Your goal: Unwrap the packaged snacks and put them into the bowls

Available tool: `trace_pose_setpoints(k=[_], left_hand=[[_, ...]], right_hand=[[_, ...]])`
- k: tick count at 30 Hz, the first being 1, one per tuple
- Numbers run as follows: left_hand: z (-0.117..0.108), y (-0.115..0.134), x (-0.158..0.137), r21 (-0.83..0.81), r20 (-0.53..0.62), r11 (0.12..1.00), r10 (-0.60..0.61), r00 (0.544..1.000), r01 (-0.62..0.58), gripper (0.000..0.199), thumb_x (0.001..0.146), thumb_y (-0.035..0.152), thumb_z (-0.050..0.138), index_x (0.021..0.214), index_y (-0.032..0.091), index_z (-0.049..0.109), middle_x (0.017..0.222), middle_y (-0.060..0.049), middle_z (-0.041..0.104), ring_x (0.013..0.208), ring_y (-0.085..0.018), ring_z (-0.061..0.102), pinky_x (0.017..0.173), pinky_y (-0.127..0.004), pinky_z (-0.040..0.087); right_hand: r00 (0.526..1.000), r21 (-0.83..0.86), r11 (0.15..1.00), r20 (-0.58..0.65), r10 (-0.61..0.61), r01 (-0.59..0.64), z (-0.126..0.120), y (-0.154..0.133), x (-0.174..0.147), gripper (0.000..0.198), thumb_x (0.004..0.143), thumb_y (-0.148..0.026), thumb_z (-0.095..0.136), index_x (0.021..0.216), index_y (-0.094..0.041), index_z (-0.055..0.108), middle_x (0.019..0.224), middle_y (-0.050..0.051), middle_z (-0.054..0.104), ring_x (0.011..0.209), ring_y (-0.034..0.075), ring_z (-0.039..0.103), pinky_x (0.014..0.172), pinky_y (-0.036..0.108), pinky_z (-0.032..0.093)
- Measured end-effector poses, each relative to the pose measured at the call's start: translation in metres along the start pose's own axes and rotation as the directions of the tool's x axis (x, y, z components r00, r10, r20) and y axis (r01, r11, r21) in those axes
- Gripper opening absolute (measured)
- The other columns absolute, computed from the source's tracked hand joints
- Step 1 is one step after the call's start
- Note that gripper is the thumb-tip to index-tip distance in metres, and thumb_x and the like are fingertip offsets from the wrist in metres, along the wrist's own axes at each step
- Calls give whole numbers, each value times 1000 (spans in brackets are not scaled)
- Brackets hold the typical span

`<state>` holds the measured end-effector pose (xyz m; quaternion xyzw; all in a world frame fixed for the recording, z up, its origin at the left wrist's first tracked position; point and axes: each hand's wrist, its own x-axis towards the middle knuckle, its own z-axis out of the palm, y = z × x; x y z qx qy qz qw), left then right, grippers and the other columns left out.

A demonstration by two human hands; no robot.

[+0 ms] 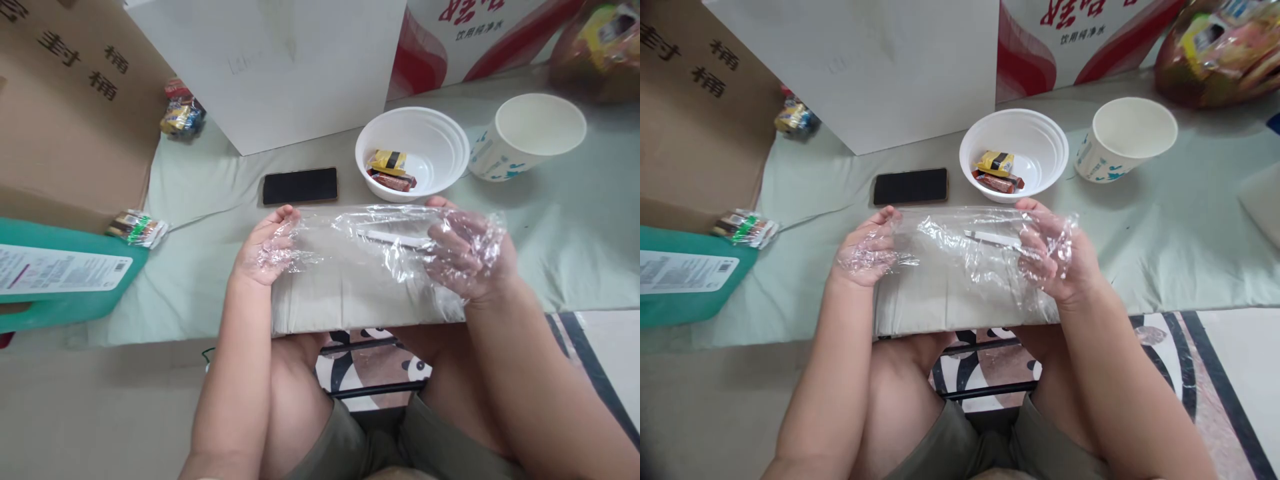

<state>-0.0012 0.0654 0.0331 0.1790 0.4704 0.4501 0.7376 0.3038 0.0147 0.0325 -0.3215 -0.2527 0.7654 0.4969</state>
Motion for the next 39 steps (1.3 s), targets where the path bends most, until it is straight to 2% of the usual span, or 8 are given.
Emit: trace_pose_setpoints(k=[3, 7, 10, 17, 22, 29, 35, 39], left_hand=[[3, -3, -1, 7, 40, 1000, -12, 999, 12, 27, 77, -7, 55, 90, 14, 65, 86, 0, 74, 30, 4, 29, 27, -10, 22], [6, -5, -4, 43, 80, 997, -65, 995, 62, 29, 72, -6, 59, 90, 15, 67, 90, -1, 76, 29, 3, 29, 24, -13, 20], [5, -3, -5, 57, 98, 996, -74, 992, 69, 30, 70, -5, 60, 92, 14, 68, 92, -1, 77, 30, 3, 27, 25, -12, 19], [-5, 2, -7, 156, 185, 983, -121, 975, 92, 33, 66, 1, 66, 97, 12, 68, 95, -6, 77, 30, 4, 25, 26, -12, 15], [-3, 0, -5, 53, 165, 998, -48, 985, 40, 23, 80, 26, 64, 103, 19, 64, 100, -10, 78, 37, -2, 37, 34, -16, 28], [0, -7, -3, -41, 72, 955, 296, 952, -294, 42, 87, 63, 54, 103, 26, 67, 109, -10, 77, 107, -25, 72, 78, -34, 60], [1, -19, 3, 102, 214, 995, -15, 977, -7, 68, 83, 75, 54, 111, 15, 70, 108, -20, 78, 116, -35, 72, 86, -44, 61], [3, -26, 5, 208, 340, 974, -155, 927, 86, 86, 72, 91, 54, 103, 13, 72, 99, -21, 78, 108, -39, 75, 84, -46, 62]], right_hand=[[977, -84, 991, 178, 119, -105, 4, 5, 2, 34, 78, -46, 81, 98, -26, 61, 47, -14, 53, 26, 5, 30, 29, 17, 24], [997, -149, 986, 0, 80, -79, 13, 12, 3, 57, 71, -30, 86, 118, -32, 52, 78, -9, 73, 45, 9, 60, 40, 20, 46], [995, -240, 971, 98, 27, -3, 17, 18, -1, 73, 80, -29, 81, 139, -39, 40, 91, -5, 78, 57, 14, 70, 55, 27, 58], [914, -400, 889, 402, -49, 223, 1, 20, -10, 27, 94, -41, 71, 119, -31, 71, 99, 3, 78, 74, 16, 74, 71, 32, 62], [910, -494, 843, 415, 12, 214, 2, 11, -13, 32, 95, -49, 69, 116, -26, 78, 96, 7, 78, 85, 20, 75, 78, 34, 62], [891, -373, 925, 440, 113, 67, 20, 7, -27, 42, 94, -32, 69, 136, -37, 70, 128, 7, 75, 92, 21, 79, 73, 33, 64], [895, -422, 888, 445, 26, 185, 12, 8, -15, 44, 90, -25, 70, 132, -36, 73, 150, 7, 64, 92, 21, 79, 84, 41, 66], [886, -415, 891, 463, 31, 185, 7, 18, -8, 39, 96, -34, 63, 134, -35, 72, 153, 3, 61, 127, 25, 68, 98, 43, 62]])
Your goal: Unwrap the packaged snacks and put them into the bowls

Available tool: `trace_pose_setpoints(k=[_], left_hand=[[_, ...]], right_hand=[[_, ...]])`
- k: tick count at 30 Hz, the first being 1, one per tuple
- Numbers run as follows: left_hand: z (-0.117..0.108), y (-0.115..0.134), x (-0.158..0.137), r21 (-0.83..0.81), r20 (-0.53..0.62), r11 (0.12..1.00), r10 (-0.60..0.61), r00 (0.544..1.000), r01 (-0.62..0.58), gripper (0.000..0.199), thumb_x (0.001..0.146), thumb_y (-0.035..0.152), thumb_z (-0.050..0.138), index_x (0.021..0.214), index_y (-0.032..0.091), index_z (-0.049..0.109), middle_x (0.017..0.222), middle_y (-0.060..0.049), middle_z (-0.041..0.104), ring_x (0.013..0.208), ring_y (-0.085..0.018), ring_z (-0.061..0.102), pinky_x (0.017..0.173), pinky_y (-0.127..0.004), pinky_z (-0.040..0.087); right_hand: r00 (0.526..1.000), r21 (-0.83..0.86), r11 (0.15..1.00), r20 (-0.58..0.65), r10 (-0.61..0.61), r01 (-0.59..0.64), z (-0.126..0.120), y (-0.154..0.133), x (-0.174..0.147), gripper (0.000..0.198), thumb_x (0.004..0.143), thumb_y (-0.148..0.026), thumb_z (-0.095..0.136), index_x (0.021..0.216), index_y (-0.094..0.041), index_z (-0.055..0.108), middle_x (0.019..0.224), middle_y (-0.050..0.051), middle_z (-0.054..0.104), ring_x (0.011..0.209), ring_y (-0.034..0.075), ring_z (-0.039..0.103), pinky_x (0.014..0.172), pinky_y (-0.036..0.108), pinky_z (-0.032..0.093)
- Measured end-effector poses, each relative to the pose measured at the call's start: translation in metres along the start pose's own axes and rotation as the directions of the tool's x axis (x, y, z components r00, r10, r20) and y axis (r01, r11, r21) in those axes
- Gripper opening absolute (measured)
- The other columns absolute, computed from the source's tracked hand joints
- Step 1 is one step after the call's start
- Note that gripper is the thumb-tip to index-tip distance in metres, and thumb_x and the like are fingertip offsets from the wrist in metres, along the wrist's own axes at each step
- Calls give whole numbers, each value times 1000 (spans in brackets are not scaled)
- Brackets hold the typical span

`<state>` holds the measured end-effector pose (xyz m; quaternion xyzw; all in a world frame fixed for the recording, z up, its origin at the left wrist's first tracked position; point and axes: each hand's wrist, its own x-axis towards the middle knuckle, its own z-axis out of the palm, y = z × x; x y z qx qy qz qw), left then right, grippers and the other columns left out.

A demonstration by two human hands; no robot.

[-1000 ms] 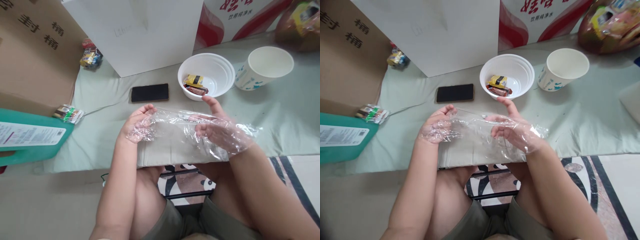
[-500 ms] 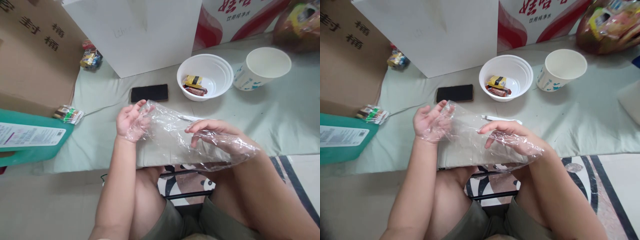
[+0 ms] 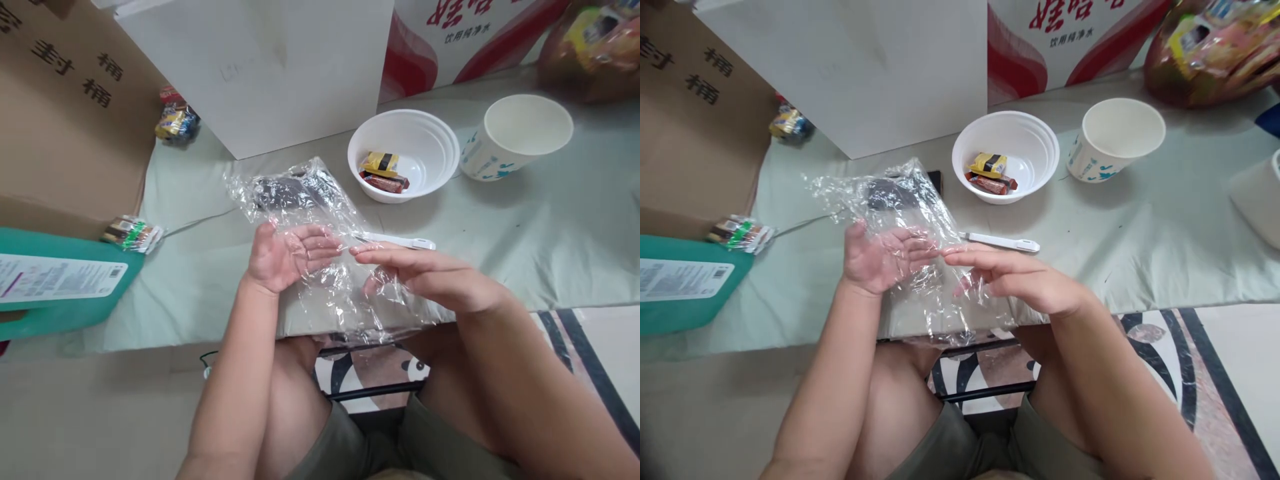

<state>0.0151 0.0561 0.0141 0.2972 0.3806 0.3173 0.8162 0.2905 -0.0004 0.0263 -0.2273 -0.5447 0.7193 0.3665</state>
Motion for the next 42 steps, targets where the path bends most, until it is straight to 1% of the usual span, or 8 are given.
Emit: trace_pose_setpoints(k=[6, 12, 17, 24, 27, 30, 36, 42], left_hand=[[6, -7, 1, 10, 103, 994, 108, 989, -110, 105, 53, 101, 60, 111, 14, 71, 112, -22, 78, 115, -42, 73, 87, -46, 62], [3, -6, -2, 53, 131, 991, 114, 985, -122, 84, 55, 71, 87, 115, 14, 70, 119, -22, 77, 111, -40, 75, 90, -46, 62], [8, -6, -4, 202, -44, 979, 44, 998, -34, 44, 73, 35, 87, 107, 15, 69, 104, -12, 82, 85, -23, 80, 75, -29, 61], [19, -9, -3, 298, -3, 954, -32, 999, 31, 37, 77, 36, 82, 101, 16, 62, 66, -2, 76, 56, -15, 72, 50, -20, 50], [21, -11, -3, 367, 84, 928, -96, 992, 59, 35, 82, 41, 78, 102, 17, 61, 55, 1, 70, 43, -13, 63, 41, -19, 43], [21, -13, -3, 411, 105, 907, -147, 984, 92, 39, 84, 43, 75, 110, 17, 61, 54, 2, 69, 40, -13, 61, 38, -19, 41], [23, -10, -2, 343, -7, 939, -2, 1000, 4, 52, 83, 38, 76, 127, 23, 52, 58, 5, 71, 42, -14, 65, 38, -17, 39], [22, -10, -2, 176, 1, 982, 76, 997, -75, 36, 71, 40, 88, 87, 19, 63, 63, 1, 74, 49, -14, 69, 45, -19, 51]], right_hand=[[1000, 8, 1000, -9, 11, -11, -1, 13, 1, 62, 102, -72, 34, 139, -36, 69, 159, 4, 55, 122, 23, 69, 106, 45, 55], [999, -22, 1000, -38, -18, 17, -3, 15, 0, 55, 105, -65, 36, 141, -37, 67, 159, 5, 55, 115, 22, 71, 106, 47, 54], [993, -96, 989, -36, 111, -114, -1, 4, 0, 55, 101, -60, 55, 151, -37, 55, 160, 8, 51, 118, 25, 69, 106, 46, 53], [977, -179, 964, -119, 178, -197, 5, 8, 6, 80, 97, -45, 66, 165, -39, 24, 147, 11, 58, 103, 20, 71, 94, 41, 61], [980, -289, 939, -130, 152, -184, 8, 10, 8, 63, 99, -33, 62, 158, -37, 43, 141, 8, 63, 87, 16, 70, 82, 37, 63], [981, -404, 907, -189, 44, -119, 9, 12, 10, 43, 97, -27, 60, 139, -32, 67, 147, 9, 61, 103, 21, 70, 77, 34, 64], [936, -369, 929, -314, -157, 32, 7, 15, 10, 35, 97, -29, 66, 130, -37, 73, 152, 5, 59, 122, 22, 67, 97, 40, 61], [916, -240, 954, -315, -249, 177, 9, 12, 7, 12, 97, -30, 70, 100, -35, 80, 121, 1, 74, 125, 21, 66, 114, 43, 50]])
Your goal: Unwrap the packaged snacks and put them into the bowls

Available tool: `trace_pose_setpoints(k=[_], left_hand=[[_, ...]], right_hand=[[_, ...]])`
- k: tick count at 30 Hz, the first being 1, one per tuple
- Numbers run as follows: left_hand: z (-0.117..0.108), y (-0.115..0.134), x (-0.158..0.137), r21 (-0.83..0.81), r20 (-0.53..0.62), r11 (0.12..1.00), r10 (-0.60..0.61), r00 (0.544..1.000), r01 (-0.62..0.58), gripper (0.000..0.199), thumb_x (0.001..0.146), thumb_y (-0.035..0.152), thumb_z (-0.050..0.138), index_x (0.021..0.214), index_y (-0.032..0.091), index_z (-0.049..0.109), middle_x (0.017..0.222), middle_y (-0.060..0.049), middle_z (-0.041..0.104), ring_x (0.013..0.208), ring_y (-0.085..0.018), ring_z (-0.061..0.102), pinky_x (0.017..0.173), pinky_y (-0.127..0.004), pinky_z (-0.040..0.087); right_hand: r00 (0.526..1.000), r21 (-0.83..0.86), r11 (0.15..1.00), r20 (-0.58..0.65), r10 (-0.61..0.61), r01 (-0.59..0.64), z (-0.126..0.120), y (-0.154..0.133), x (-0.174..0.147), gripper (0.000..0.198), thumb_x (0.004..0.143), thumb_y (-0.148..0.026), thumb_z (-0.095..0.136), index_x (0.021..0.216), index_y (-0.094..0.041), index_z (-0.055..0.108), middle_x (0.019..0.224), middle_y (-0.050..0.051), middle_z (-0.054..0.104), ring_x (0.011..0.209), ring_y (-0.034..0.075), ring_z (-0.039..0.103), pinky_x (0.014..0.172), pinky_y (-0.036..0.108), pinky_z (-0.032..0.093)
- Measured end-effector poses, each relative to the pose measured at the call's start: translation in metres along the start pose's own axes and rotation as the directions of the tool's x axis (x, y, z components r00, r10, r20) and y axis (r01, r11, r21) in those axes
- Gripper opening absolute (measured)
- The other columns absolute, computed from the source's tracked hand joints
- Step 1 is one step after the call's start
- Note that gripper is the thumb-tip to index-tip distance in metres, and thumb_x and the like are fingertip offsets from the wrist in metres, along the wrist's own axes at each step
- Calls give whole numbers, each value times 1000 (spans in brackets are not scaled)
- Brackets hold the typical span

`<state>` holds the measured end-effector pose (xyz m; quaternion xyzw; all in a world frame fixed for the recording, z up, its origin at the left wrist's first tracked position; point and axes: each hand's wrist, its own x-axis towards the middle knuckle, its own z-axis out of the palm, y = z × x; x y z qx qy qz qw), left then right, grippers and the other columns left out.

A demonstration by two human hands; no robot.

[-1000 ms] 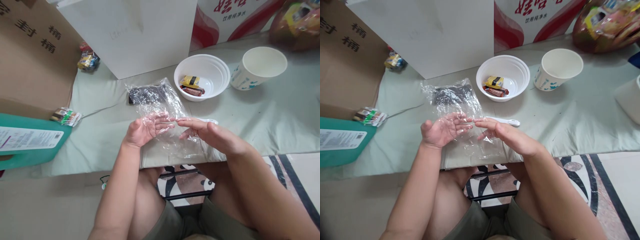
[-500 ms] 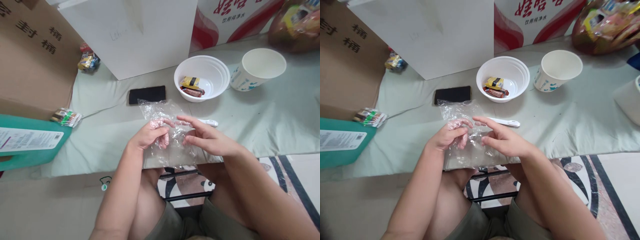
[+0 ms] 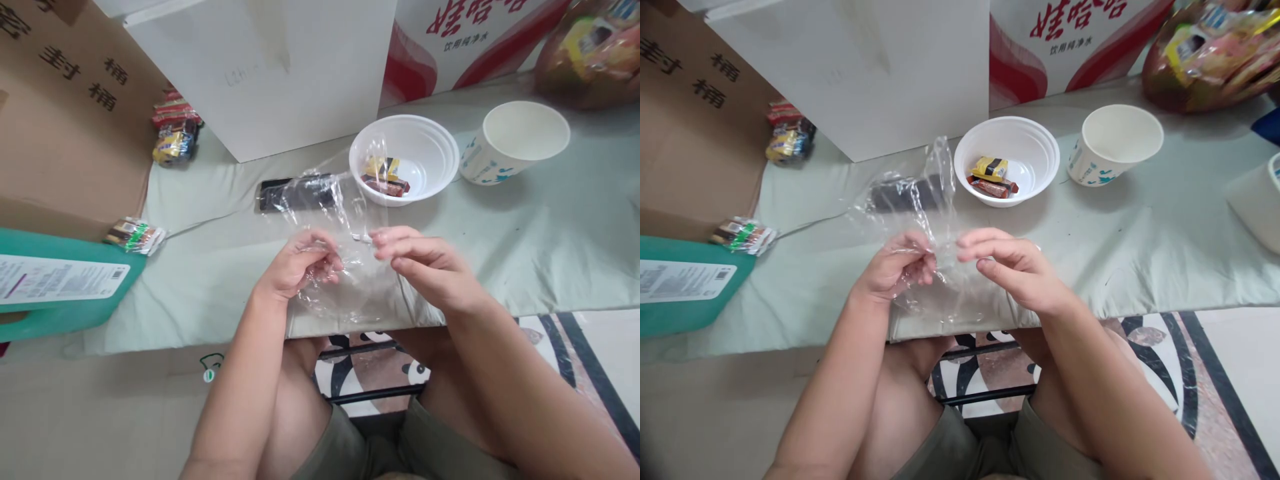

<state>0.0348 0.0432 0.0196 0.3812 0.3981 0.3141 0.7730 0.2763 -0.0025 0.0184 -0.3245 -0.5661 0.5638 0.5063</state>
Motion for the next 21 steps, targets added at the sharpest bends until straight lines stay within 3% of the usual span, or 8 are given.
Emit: trace_pose_setpoints(k=[3, 6, 9, 12, 18, 21], left_hand=[[-2, -2, 0, -43, -7, 999, 13, 1000, -13, 38, 66, 40, 93, 79, 19, 65, 65, 0, 75, 49, -14, 68, 46, -20, 52], [-3, -4, 1, -15, -12, 1000, 5, 1000, -5, 37, 65, 41, 93, 76, 18, 67, 66, -1, 75, 49, -14, 68, 47, -20, 51], [-2, -5, 0, 3, -34, 1000, -8, 999, 8, 36, 64, 43, 94, 71, 17, 70, 64, -2, 73, 50, -13, 67, 47, -20, 49], [-1, -4, -1, -26, -35, 1000, 5, 999, -6, 36, 57, 38, 97, 70, 17, 71, 65, -2, 73, 55, -15, 68, 51, -22, 53], [-1, -2, -3, -77, -32, 996, 30, 999, -33, 27, 66, 34, 91, 72, 17, 72, 70, -1, 72, 54, -12, 65, 51, -22, 52], [-1, 0, -3, -43, -29, 997, 57, 998, -59, 25, 65, 31, 90, 66, 16, 70, 77, -3, 74, 57, -12, 66, 56, -25, 54]], right_hand=[[999, 97, 995, -42, 5, -1, 3, 0, 0, 8, 94, -30, 74, 100, -35, 73, 109, -1, 76, 112, 19, 69, 102, 39, 54], [998, 60, 998, -42, 38, -35, 4, 1, 2, 37, 90, -30, 79, 123, -41, 65, 110, -2, 73, 103, 17, 68, 94, 35, 54], [1000, -67, 997, 2, 24, -24, 3, 0, 4, 6, 94, -34, 72, 99, -31, 74, 102, 2, 69, 97, 17, 66, 91, 36, 51], [999, -154, 987, -2, 51, -51, 1, -3, 4, 20, 94, -31, 68, 75, -24, 72, 102, 5, 66, 95, 19, 64, 89, 37, 50], [990, -151, 986, -130, 46, -66, 1, -1, 4, 20, 89, -25, 66, 69, -24, 69, 103, 5, 66, 102, 21, 63, 92, 38, 48], [980, -62, 992, -173, 97, -109, 1, 4, 3, 11, 92, -34, 65, 89, -28, 74, 108, 4, 68, 99, 20, 63, 91, 37, 49]])
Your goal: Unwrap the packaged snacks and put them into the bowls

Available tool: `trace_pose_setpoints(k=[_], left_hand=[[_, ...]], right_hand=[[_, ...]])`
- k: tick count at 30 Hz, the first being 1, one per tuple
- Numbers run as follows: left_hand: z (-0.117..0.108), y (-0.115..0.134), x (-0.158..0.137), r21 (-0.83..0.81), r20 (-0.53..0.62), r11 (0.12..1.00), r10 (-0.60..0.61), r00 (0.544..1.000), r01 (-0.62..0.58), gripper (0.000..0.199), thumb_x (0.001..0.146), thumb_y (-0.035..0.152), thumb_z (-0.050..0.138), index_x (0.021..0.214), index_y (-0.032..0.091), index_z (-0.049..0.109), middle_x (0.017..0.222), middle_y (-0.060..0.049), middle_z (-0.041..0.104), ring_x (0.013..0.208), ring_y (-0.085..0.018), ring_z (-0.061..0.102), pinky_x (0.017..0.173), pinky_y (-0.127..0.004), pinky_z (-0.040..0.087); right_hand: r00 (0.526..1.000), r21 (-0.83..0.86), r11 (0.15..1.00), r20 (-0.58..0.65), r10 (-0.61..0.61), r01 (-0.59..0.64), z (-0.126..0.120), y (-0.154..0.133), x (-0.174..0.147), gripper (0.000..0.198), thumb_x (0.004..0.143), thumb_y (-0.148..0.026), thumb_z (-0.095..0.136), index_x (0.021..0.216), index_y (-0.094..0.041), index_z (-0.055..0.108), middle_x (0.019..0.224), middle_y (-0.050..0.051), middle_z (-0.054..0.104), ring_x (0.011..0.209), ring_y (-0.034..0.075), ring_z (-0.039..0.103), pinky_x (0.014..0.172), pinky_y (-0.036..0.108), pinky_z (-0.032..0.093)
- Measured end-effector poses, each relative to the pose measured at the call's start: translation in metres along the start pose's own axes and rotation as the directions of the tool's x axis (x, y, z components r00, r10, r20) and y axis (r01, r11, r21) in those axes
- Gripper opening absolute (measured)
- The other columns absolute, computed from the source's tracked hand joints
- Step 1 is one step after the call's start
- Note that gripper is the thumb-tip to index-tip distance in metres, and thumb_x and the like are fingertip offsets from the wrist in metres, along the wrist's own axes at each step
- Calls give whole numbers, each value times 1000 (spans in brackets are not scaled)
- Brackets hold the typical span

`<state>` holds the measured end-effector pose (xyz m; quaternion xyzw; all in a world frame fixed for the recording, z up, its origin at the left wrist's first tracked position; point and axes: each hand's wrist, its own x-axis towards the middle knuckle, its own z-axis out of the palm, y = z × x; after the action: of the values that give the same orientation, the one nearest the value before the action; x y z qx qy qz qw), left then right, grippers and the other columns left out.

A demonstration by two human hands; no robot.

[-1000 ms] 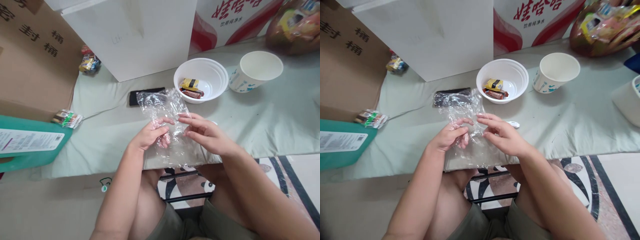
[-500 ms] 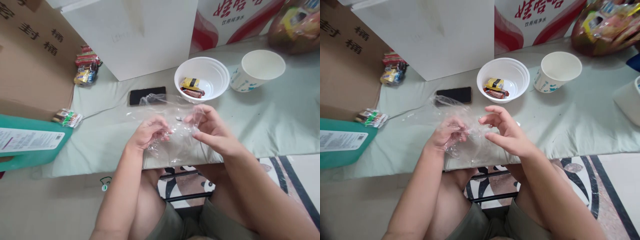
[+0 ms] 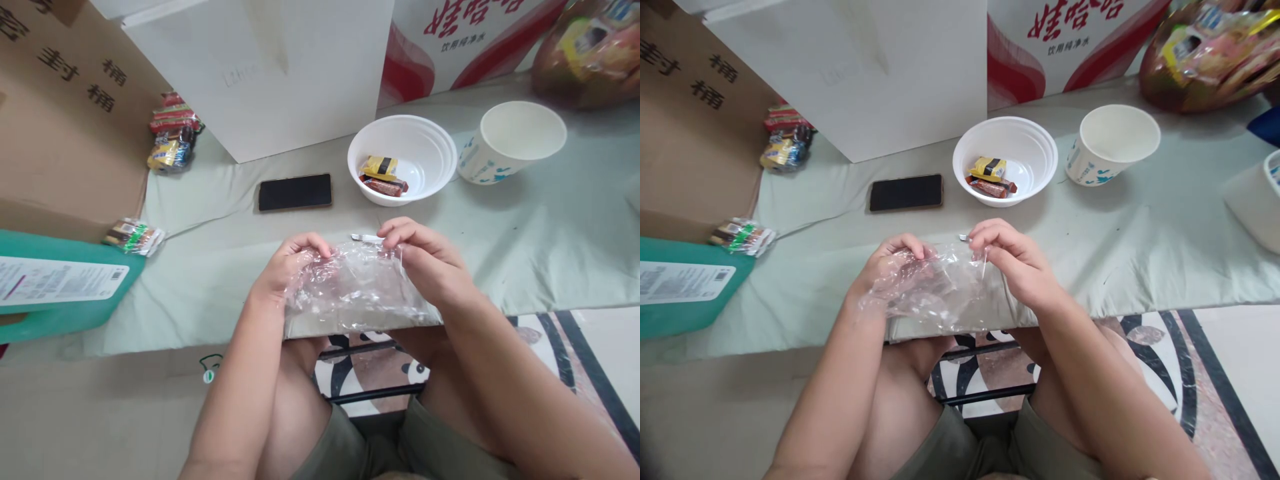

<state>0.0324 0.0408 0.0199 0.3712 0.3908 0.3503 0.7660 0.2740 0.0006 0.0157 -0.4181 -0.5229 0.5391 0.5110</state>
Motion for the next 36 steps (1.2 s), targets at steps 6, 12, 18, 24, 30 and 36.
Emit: trace_pose_setpoints(k=[6, 12, 18, 24, 30, 36], left_hand=[[1, -1, 6, 164, -30, 986, 48, 998, -43, 12, 67, 24, 79, 61, 16, 72, 86, -6, 76, 67, -15, 68, 67, -29, 54], [-3, -7, 12, 325, -7, 945, 53, 999, -48, 20, 69, 22, 63, 75, 18, 82, 98, -8, 79, 91, -21, 69, 83, -32, 53], [-3, -7, 12, 244, -17, 967, 86, 996, -79, 31, 79, 46, 72, 75, 16, 82, 94, -10, 78, 89, -20, 68, 79, -30, 52], [-3, -10, 9, 315, -46, 948, 57, 997, -40, 21, 70, 28, 85, 86, 17, 77, 103, -5, 73, 74, -11, 63, 68, -24, 51], [-2, -9, 9, 246, -52, 967, 87, 995, -71, 40, 69, 26, 89, 103, 19, 70, 104, -4, 74, 72, -9, 64, 70, -23, 54], [2, -5, 6, 103, -33, 984, -145, 989, 148, 52, 64, 32, 94, 107, 16, 68, 89, -6, 78, 74, -17, 73, 69, -27, 57]], right_hand=[[970, 40, 976, 129, 207, -214, -1, 1, -2, 55, 91, -71, 59, 126, -29, 62, 110, 5, 72, 93, 23, 68, 83, 37, 54], [960, -131, 953, 18, 278, -273, 6, -10, 1, 42, 91, -59, 61, 117, -25, 62, 95, 3, 71, 83, 20, 64, 76, 35, 52], [947, -95, 943, 18, 322, -319, 10, -3, 3, 36, 82, -44, 72, 109, -22, 60, 84, 0, 64, 72, 15, 58, 66, 30, 47], [936, -116, 930, -94, 340, -349, 10, 2, 5, 34, 81, -42, 72, 105, -22, 59, 84, -1, 64, 71, 15, 60, 66, 31, 48], [956, -195, 936, -22, 294, -292, 10, 0, 4, 25, 82, -42, 73, 90, -21, 62, 83, 1, 67, 68, 13, 58, 63, 30, 46], [976, -186, 958, -59, 209, -217, 12, -1, 3, 21, 88, -42, 68, 85, -22, 61, 75, -1, 66, 69, 14, 61, 67, 31, 49]])
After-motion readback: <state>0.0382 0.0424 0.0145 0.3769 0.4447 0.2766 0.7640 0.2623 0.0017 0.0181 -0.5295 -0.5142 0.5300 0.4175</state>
